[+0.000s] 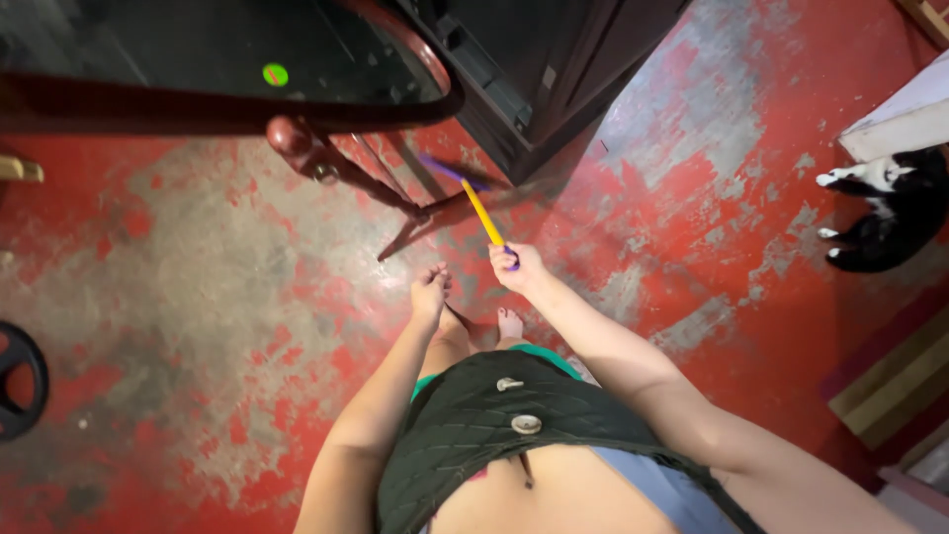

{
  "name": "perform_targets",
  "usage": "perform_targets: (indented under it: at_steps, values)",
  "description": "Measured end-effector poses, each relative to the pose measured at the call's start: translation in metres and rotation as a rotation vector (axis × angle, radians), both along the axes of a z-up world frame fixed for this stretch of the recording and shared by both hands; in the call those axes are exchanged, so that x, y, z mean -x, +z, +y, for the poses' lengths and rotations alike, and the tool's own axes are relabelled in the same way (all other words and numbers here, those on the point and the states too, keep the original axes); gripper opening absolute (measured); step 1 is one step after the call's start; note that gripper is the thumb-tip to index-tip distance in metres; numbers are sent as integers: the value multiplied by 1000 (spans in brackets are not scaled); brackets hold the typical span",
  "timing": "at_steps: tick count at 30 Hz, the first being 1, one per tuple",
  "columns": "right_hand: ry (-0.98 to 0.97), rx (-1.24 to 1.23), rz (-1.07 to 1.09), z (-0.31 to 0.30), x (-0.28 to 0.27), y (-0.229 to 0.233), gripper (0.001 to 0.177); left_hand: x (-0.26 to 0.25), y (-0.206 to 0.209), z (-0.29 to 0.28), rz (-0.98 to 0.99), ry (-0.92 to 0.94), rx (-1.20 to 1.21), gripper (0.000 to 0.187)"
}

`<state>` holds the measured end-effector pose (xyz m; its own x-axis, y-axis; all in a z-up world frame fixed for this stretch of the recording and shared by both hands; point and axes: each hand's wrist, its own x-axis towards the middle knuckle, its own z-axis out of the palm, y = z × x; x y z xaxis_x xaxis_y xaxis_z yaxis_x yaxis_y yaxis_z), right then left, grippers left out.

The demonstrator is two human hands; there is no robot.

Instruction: Sweeping the red painted concrete floor in a cluttered bedroom area using a broom.

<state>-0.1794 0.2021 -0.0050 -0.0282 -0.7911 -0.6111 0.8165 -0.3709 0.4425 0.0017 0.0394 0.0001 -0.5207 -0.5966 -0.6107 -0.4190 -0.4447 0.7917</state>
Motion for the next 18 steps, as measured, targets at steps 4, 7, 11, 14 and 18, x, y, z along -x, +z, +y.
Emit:
perform_targets:
  at_steps: [4,7,11,14,18]
  values:
    - [70,-42,117,1,10,-23,27,-10,31,26,-32,15,44,21]
    - [175,-155,228,11,18,-55,27,-26,-3,35,39,90,-56,22]
    - [201,-181,162,52,12,-106,20,-50,-12,50,90,160,-11,22]
    - [263,-253,230,78,2,-79,20,-48,10,56,64,180,-27,23]
    - [497,-506,374,95,-35,6,21,-57,8,63,36,175,-64,24]
